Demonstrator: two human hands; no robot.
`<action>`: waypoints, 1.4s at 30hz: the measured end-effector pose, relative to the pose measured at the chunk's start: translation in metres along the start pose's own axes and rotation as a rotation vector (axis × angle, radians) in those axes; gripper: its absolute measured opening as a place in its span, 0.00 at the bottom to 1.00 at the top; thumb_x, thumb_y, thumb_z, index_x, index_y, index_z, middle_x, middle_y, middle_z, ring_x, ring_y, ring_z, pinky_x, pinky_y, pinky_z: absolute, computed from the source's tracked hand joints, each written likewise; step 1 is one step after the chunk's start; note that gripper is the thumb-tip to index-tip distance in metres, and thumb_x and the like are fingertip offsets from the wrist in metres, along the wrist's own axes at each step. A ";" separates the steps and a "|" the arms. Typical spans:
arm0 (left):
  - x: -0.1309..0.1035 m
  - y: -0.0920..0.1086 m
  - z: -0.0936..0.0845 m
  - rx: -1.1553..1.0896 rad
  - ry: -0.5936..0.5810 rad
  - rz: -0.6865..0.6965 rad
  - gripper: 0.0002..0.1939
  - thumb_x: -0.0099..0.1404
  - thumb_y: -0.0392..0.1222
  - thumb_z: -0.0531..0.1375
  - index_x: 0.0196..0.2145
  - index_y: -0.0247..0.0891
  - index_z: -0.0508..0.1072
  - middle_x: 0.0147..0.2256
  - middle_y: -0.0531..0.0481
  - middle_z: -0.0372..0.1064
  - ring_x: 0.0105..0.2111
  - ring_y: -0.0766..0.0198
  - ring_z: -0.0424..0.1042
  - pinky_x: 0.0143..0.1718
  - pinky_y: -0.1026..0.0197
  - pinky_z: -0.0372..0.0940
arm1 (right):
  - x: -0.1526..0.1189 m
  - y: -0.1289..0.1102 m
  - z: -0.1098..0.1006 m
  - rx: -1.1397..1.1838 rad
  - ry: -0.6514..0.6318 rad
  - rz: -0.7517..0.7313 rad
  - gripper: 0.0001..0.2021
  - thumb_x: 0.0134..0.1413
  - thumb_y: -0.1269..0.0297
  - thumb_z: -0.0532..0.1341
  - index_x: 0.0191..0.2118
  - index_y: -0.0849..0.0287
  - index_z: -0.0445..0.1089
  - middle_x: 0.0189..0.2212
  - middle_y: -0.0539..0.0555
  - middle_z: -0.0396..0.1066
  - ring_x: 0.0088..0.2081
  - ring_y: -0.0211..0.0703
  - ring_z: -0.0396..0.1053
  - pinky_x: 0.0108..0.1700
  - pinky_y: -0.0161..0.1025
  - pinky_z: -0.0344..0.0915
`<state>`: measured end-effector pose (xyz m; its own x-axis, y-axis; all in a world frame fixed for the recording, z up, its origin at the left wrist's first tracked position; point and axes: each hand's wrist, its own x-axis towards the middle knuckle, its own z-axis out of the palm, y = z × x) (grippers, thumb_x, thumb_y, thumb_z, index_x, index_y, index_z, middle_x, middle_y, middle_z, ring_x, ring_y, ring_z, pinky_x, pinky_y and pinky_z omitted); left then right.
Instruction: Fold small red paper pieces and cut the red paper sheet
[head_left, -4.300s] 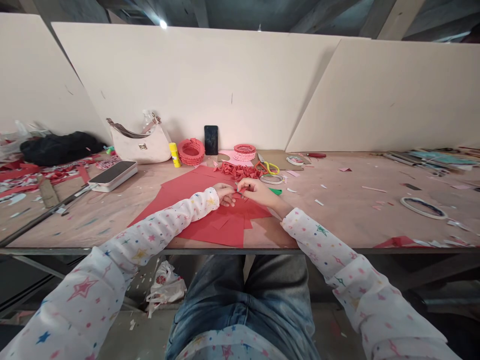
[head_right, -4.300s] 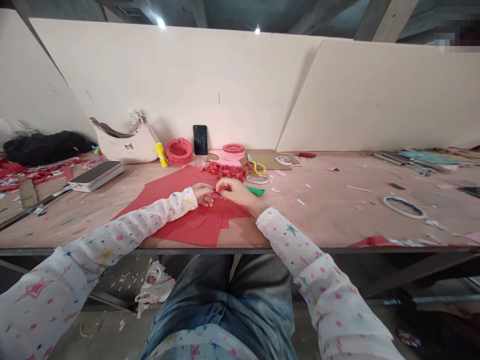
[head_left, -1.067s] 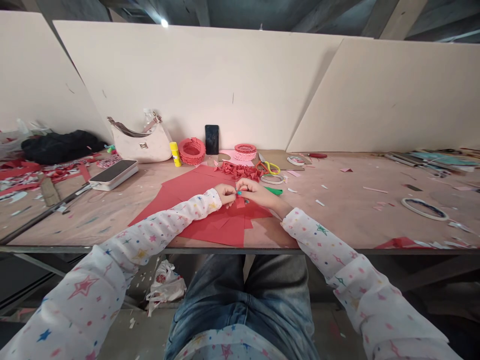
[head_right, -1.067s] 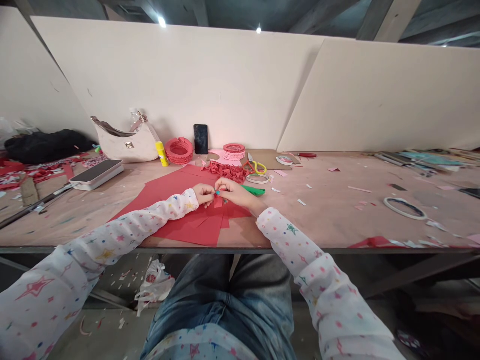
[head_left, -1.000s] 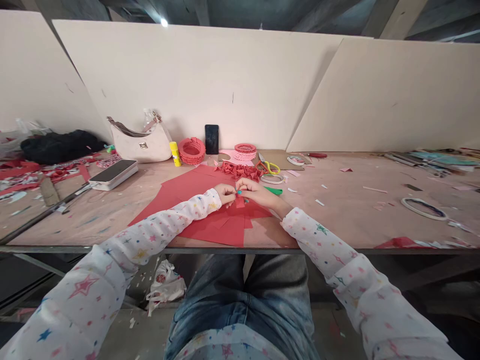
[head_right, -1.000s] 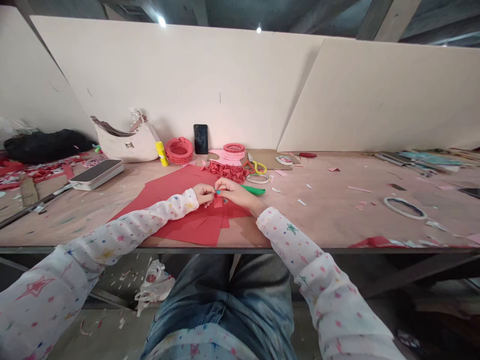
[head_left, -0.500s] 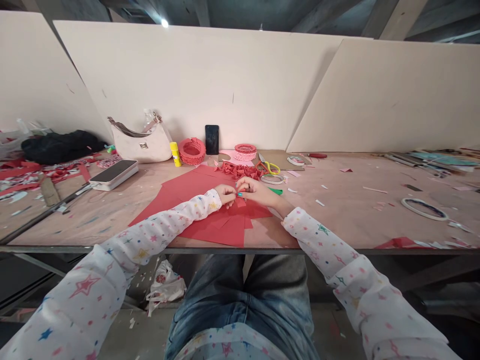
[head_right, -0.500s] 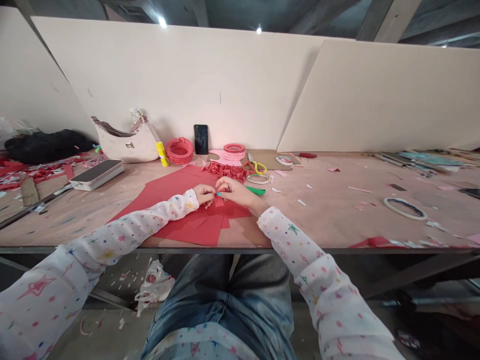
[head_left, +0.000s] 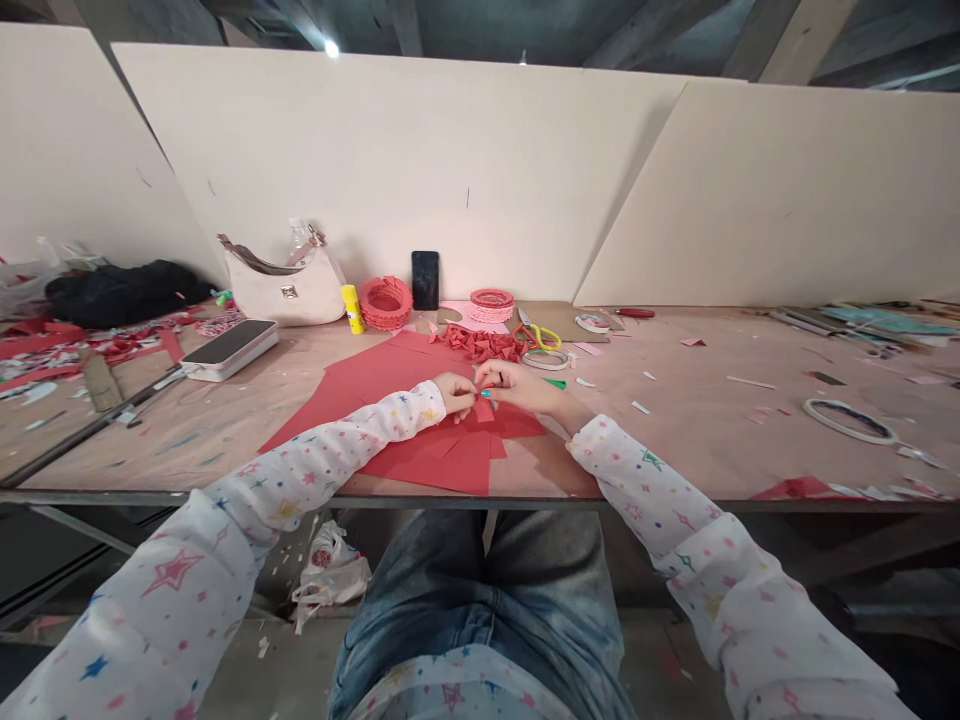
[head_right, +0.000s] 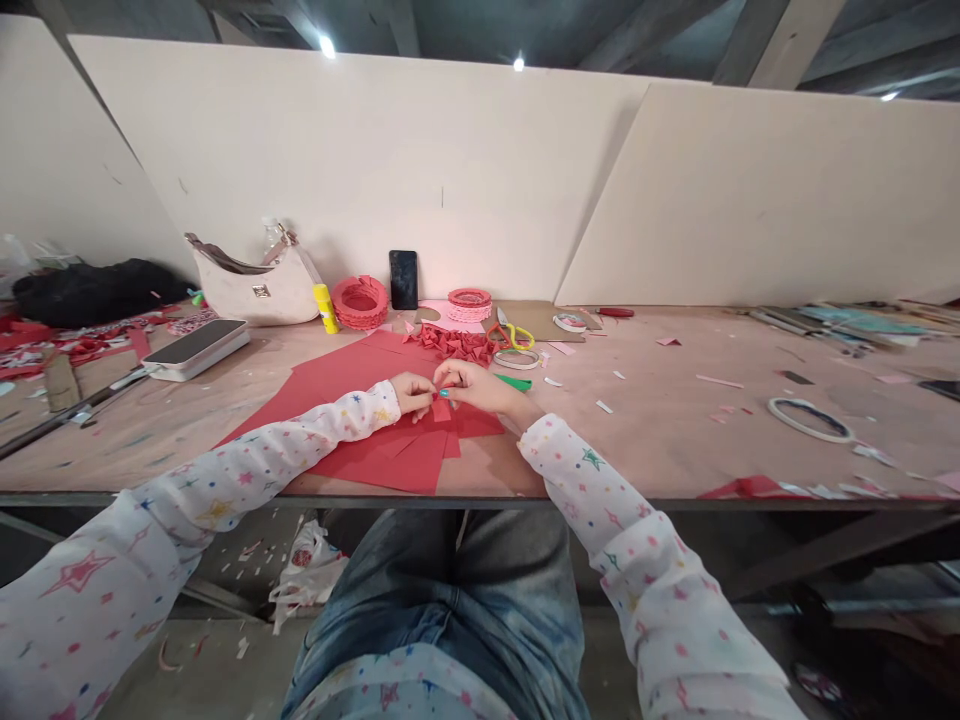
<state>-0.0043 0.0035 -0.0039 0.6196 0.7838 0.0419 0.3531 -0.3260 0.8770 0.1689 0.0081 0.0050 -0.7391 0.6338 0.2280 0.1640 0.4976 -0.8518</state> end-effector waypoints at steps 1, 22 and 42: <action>0.000 0.000 -0.001 0.007 -0.018 0.003 0.10 0.50 0.27 0.50 0.14 0.32 0.60 0.10 0.58 0.59 0.11 0.76 0.59 0.16 0.74 0.55 | 0.000 0.001 0.000 -0.004 0.002 0.001 0.07 0.46 0.67 0.56 0.35 0.59 0.58 0.25 0.47 0.63 0.24 0.31 0.61 0.27 0.31 0.57; 0.010 -0.004 -0.001 -0.144 0.277 -0.115 0.10 0.56 0.30 0.47 0.20 0.31 0.64 0.13 0.56 0.61 0.12 0.76 0.60 0.15 0.74 0.55 | -0.001 -0.005 0.000 -0.156 0.290 -0.068 0.13 0.43 0.72 0.53 0.39 0.57 0.62 0.39 0.52 0.62 0.38 0.38 0.61 0.39 0.36 0.59; 0.008 0.003 0.002 -0.210 0.205 -0.196 0.08 0.54 0.31 0.50 0.27 0.29 0.69 0.24 0.47 0.70 0.19 0.73 0.66 0.15 0.73 0.54 | 0.003 0.000 0.007 -0.142 0.395 -0.023 0.08 0.47 0.60 0.54 0.27 0.60 0.62 0.25 0.49 0.62 0.25 0.35 0.62 0.28 0.34 0.60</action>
<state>0.0028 0.0075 -0.0017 0.3930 0.9176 -0.0601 0.2865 -0.0600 0.9562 0.1619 0.0058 0.0024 -0.4407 0.7861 0.4333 0.2593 0.5736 -0.7770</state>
